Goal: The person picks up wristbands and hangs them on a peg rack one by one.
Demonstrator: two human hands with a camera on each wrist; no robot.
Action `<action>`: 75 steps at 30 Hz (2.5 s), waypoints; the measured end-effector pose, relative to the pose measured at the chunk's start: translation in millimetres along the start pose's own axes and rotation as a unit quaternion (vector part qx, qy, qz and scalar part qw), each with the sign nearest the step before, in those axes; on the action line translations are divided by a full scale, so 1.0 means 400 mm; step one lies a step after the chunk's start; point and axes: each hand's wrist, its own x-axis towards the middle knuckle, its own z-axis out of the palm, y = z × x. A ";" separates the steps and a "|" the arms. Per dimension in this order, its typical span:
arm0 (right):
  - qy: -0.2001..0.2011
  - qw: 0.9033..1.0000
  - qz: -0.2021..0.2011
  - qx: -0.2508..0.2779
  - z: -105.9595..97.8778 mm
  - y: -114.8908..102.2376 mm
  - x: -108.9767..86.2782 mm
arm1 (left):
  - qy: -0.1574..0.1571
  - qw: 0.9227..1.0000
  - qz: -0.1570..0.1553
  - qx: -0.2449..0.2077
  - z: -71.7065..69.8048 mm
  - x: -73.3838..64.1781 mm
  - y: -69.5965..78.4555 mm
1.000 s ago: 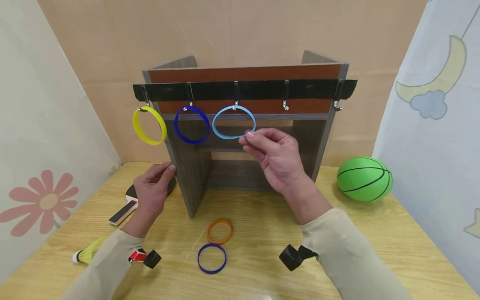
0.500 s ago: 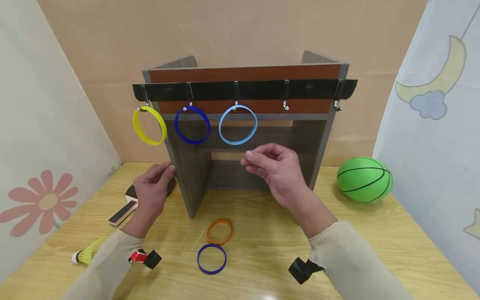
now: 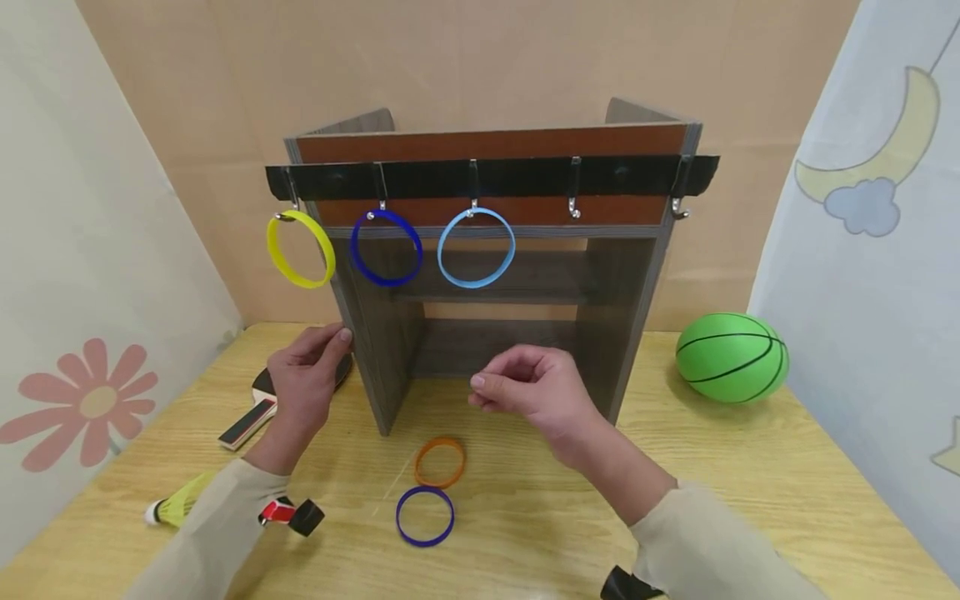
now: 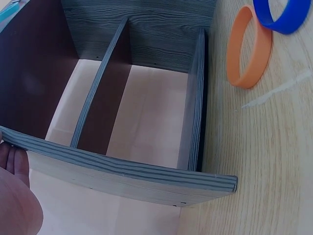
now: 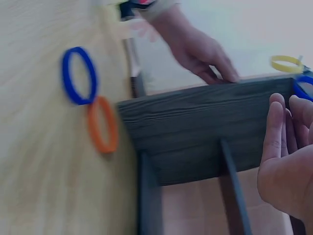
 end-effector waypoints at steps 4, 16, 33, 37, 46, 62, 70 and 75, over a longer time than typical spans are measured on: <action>-0.010 0.999 0.030 -0.029 0.008 0.047 -0.026 | -0.002 1.000 0.002 0.003 0.000 0.000 -0.003; -0.013 0.985 0.157 -0.076 0.033 0.146 -0.084 | 0.004 1.000 0.001 -0.003 0.001 0.000 -0.004; -0.051 0.974 0.203 -0.085 0.031 0.219 -0.116 | 0.006 1.000 0.000 0.009 0.003 0.000 0.001; -0.057 0.973 0.205 -0.087 0.032 0.239 -0.120 | 0.005 1.000 -0.002 -0.005 0.005 0.000 0.001; -0.055 0.974 0.202 -0.082 0.050 0.264 -0.118 | 0.005 1.000 -0.001 0.001 0.002 0.001 -0.002; -0.044 0.965 0.202 -0.161 0.085 0.264 -0.094 | 0.002 1.000 0.009 -0.002 0.002 0.000 -0.003; -0.038 0.959 0.205 -0.191 0.097 0.260 -0.086 | -0.005 1.000 0.009 -0.002 0.000 0.001 -0.002; -0.037 0.956 0.207 -0.203 0.101 0.260 -0.084 | -0.005 1.000 0.009 0.001 -0.001 0.000 -0.003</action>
